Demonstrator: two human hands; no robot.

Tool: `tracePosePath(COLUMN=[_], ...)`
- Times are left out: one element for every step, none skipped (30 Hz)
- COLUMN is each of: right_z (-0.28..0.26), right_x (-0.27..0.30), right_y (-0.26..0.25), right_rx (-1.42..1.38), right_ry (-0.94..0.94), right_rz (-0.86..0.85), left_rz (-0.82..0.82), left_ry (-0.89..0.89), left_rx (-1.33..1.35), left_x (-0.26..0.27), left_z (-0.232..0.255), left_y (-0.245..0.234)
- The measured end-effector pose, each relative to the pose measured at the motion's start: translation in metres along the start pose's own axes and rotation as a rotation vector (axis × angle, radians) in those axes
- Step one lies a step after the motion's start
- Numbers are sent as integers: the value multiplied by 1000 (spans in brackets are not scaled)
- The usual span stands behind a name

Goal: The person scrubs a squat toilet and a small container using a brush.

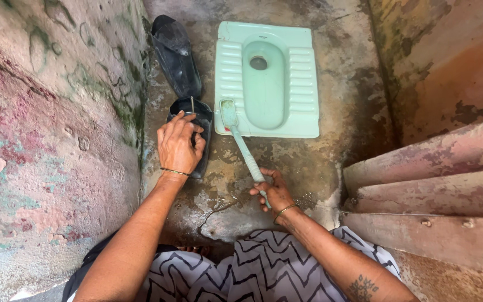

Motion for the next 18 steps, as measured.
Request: tracePosePath(right_z=[1,0,0,0,1,1,1,1,0,-1,-2,-3,-4,-5,-7,-9,-11,-14], right_x=[0,-2,-4,-7,-10,-12,-14,-15,-17,-17,-18,-19,-19,-19,-20,-20,-20,-20], right_y=[-1,-4,-8,-12,-17,-22,-26,-29,-31,-34,-35,-37,-38,-39,-41,-42,-42,-42], right_rx=[7,41,75,109,81,53,26,21,14,8,1,-6,-15,-43,-70,-97,-112,-126], right_ry=[-2,-25,-47,-68,-58,-47,-37,-43,-49,-55,-60,-65,-69,-67,-67,-66,-62,-57], right_rz=[-6,5,17,30,53,75,97,115,130,145,154,164,174,179,187,194,178,163], left_rz=[-1,1,1,1,-1,-3,-4,-6,-8,-9,-9,-8,-9,-13,-16,-19,-17,-15], left_ry=[2,4,5,6,4,1,-1,-2,-2,-2,-1,0,2,-1,-3,-5,-4,-2], left_rx=[2,4,6,8,9,11,12,14,14,14,6,-3,-11,-8,-3,3,1,0], left_x=[0,0,0,0,1,1,1,2,1,1,2,2,2,2,1,1,1,0], left_z=[0,-1,-1,-1,-2,-2,-2,-2,-3,-3,-3,-3,-3,-4,-4,-4,-4,-3], left_y=[0,0,1,1,2,2,2,2,2,3,3,3,4,3,4,4,5,5])
Point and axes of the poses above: each hand's wrist, its own x-axis away from the middle knuckle, its own y-axis out of the palm, z = x × y, the point moved 5 cm from there along -x, towards the middle knuckle, and after that the axes turned 8 degrees about -y, right-handed, at the moved point
